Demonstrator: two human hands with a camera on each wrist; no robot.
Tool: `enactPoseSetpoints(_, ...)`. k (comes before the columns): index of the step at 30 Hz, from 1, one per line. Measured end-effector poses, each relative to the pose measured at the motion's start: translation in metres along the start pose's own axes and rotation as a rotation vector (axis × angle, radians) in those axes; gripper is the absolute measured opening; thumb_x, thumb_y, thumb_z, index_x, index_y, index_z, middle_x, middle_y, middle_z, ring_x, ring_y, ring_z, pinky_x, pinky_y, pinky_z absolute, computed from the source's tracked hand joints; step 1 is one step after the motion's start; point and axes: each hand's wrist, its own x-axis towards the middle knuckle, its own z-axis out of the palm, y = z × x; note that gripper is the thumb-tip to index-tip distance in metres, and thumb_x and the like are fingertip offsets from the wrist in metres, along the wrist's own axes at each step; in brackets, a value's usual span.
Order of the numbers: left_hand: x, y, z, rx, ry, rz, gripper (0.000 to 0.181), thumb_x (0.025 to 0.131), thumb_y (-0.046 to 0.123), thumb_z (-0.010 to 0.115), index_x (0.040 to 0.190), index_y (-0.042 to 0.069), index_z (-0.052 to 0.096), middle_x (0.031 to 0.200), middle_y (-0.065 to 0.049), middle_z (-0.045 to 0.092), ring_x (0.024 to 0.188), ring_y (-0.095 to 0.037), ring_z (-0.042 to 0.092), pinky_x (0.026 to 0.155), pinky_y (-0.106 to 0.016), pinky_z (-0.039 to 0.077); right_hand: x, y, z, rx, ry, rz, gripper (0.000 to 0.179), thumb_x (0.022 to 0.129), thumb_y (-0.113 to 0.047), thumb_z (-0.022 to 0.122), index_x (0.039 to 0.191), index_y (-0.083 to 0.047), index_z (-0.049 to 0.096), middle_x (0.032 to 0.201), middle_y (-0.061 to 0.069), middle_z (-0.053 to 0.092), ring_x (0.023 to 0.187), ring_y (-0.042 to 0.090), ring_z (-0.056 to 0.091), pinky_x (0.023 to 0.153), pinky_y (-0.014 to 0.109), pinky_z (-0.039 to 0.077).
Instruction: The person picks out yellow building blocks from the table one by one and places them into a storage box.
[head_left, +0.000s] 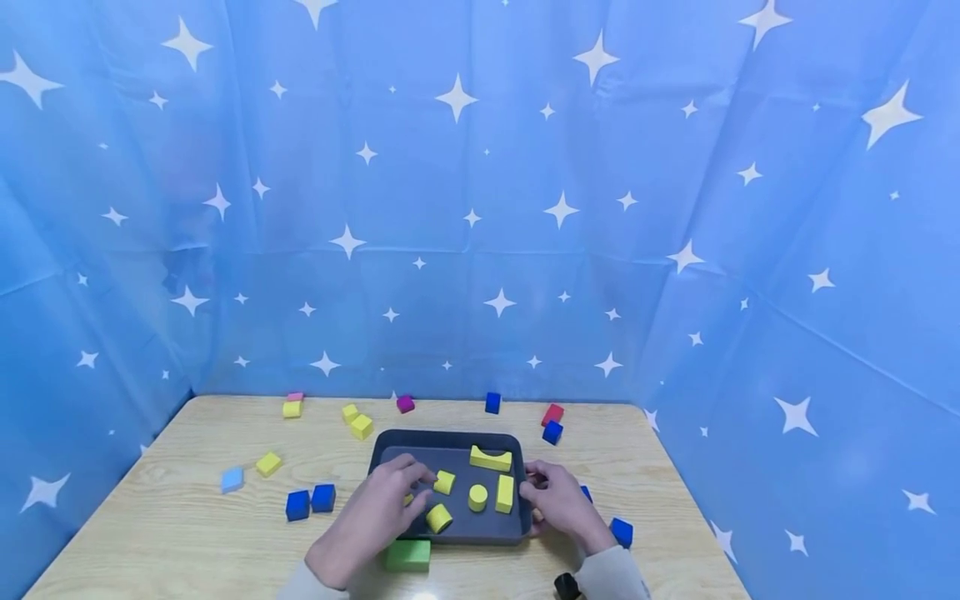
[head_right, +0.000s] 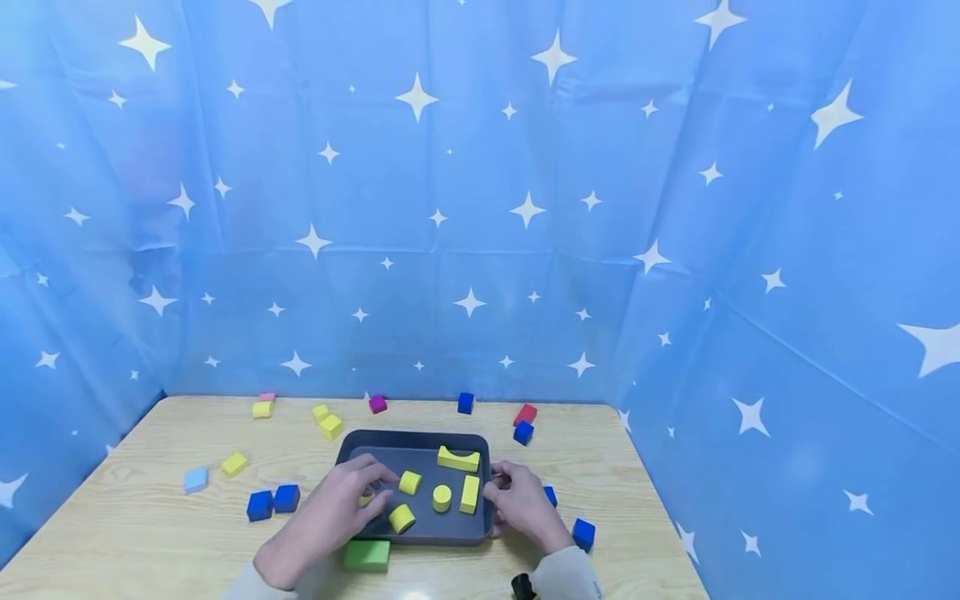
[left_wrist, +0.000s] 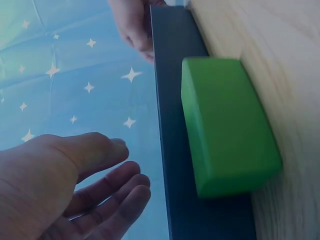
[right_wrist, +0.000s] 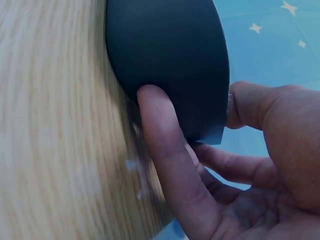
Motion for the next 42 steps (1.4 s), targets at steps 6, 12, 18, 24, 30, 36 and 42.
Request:
enactPoseSetpoints(6,0.003,-0.007,-0.012,-0.002,0.106,-0.087,0.011,0.103,0.008,0.088,0.112,0.014,0.087,0.107,0.002,0.078,0.091,-0.013,0.078,0.080,-0.028,0.069,0.000,-0.001,-0.002,0.049,-0.012,0.019,0.057,0.107,-0.012,0.069,0.161,0.004,0.063,0.122,0.015,0.071,0.092,0.023,0.071,0.063,0.040,0.069)
enactPoseSetpoints(12,0.007,-0.021,-0.029,0.014,0.168,-0.184,0.010,0.107,0.010,0.083,0.117,0.013,0.086,0.106,0.001,0.078,0.085,-0.007,0.068,0.071,-0.021,0.058,0.000,-0.001,0.000,0.027,0.006,0.025,0.057,0.105,-0.013,0.072,0.160,0.003,0.065,0.122,0.014,0.071,0.101,0.024,0.069,0.064,0.040,0.069)
enactPoseSetpoints(18,0.013,-0.044,-0.046,0.096,0.221,-0.197,0.015,0.106,0.009,0.082,0.120,0.010,0.086,0.114,-0.008,0.082,0.094,-0.020,0.077,0.076,-0.035,0.065,0.000,-0.001,0.000,0.048,-0.001,0.025,0.056,0.106,-0.012,0.071,0.160,0.003,0.064,0.122,0.015,0.071,0.099,0.024,0.070,0.064,0.042,0.070)
enactPoseSetpoints(24,0.016,-0.063,-0.058,0.147,0.187,-0.215,0.018,0.106,0.007,0.080,0.123,0.007,0.086,0.118,-0.014,0.082,0.083,-0.017,0.068,0.068,-0.034,0.058,0.000,0.002,0.000,0.060,-0.019,0.025,0.056,0.106,-0.012,0.071,0.159,0.004,0.064,0.121,0.014,0.071,0.099,0.024,0.071,0.063,0.041,0.070)
enactPoseSetpoints(30,0.027,-0.074,-0.059,0.175,0.138,-0.247,0.023,0.107,0.012,0.082,0.128,0.005,0.083,0.121,-0.019,0.077,0.080,-0.019,0.064,0.068,-0.037,0.059,0.000,0.002,0.000,0.060,-0.013,0.036,0.056,0.105,-0.012,0.071,0.159,0.003,0.065,0.122,0.014,0.072,0.100,0.024,0.070,0.063,0.041,0.070)
enactPoseSetpoints(36,0.038,-0.084,-0.055,0.201,0.096,-0.275,0.028,0.107,0.012,0.080,0.133,0.002,0.080,0.129,-0.025,0.074,0.082,-0.022,0.065,0.070,-0.040,0.059,0.001,0.003,0.000,0.072,-0.021,0.050,0.056,0.106,-0.012,0.072,0.160,0.002,0.064,0.123,0.015,0.071,0.099,0.024,0.071,0.063,0.042,0.070)
enactPoseSetpoints(42,0.050,-0.094,-0.046,0.228,0.076,-0.282,0.039,0.107,0.011,0.079,0.144,-0.001,0.075,0.138,-0.032,0.069,0.080,-0.025,0.066,0.064,-0.038,0.057,0.001,0.002,0.000,0.068,-0.013,0.039,0.055,0.107,-0.012,0.071,0.160,0.002,0.064,0.123,0.015,0.071,0.099,0.024,0.071,0.062,0.041,0.069)
